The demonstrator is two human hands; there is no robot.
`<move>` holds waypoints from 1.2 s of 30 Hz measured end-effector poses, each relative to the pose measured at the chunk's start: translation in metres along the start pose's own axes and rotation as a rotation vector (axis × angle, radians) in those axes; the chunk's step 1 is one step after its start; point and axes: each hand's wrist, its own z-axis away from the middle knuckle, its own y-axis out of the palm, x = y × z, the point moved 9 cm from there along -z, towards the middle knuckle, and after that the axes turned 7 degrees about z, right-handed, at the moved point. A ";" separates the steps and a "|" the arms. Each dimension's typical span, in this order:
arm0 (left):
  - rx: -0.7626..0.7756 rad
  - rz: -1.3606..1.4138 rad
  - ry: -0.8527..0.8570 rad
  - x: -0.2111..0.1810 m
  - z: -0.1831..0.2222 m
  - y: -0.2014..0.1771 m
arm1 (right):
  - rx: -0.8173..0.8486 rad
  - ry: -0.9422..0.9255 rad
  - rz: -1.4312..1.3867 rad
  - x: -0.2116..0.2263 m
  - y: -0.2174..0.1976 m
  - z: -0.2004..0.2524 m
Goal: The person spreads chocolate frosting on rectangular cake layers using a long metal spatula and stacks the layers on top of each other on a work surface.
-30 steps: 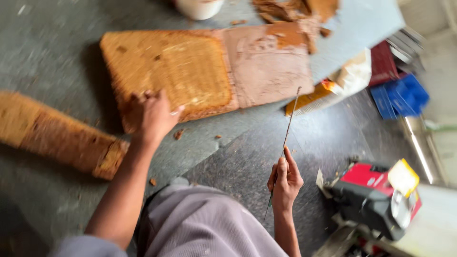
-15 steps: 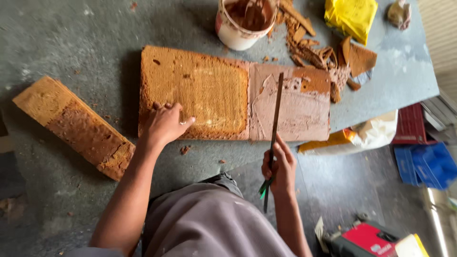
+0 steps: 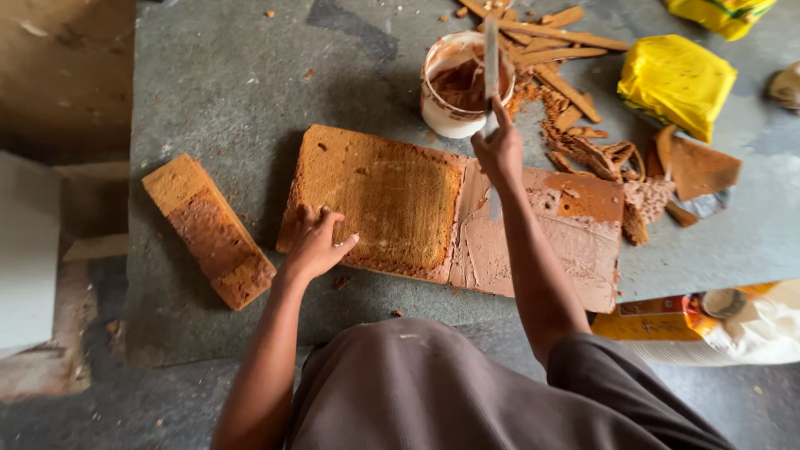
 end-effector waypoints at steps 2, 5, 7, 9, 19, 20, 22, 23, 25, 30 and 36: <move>-0.034 -0.021 0.067 -0.003 0.001 0.004 | 0.008 -0.083 0.236 0.002 0.012 0.000; -0.066 -0.038 0.134 -0.006 0.000 0.008 | 0.012 -0.090 0.275 -0.006 0.013 0.019; -0.056 -0.047 0.135 -0.010 -0.003 0.004 | -0.066 -0.192 0.380 -0.001 0.000 0.041; 0.042 0.012 0.025 -0.009 -0.004 0.006 | -0.043 -0.165 0.373 -0.002 -0.009 0.061; 0.181 -0.048 0.230 -0.021 -0.004 -0.008 | 0.149 0.303 0.514 0.004 -0.056 0.175; 0.240 -0.061 0.211 -0.019 -0.001 -0.009 | 0.146 0.308 0.525 0.012 -0.060 0.188; 0.317 -0.063 0.215 -0.020 0.004 -0.023 | 0.071 0.336 0.260 0.027 -0.075 0.213; 0.331 0.090 0.206 -0.018 0.004 -0.036 | 0.054 0.352 0.282 0.035 -0.084 0.221; 0.263 0.345 0.232 -0.010 -0.001 -0.064 | 0.025 0.357 -0.008 0.052 -0.096 0.236; -0.152 0.403 0.207 0.041 -0.055 -0.121 | -0.006 0.221 -0.251 0.058 -0.109 0.287; 0.026 0.065 0.078 0.050 -0.117 -0.070 | -0.088 0.538 -0.195 -0.019 -0.007 0.405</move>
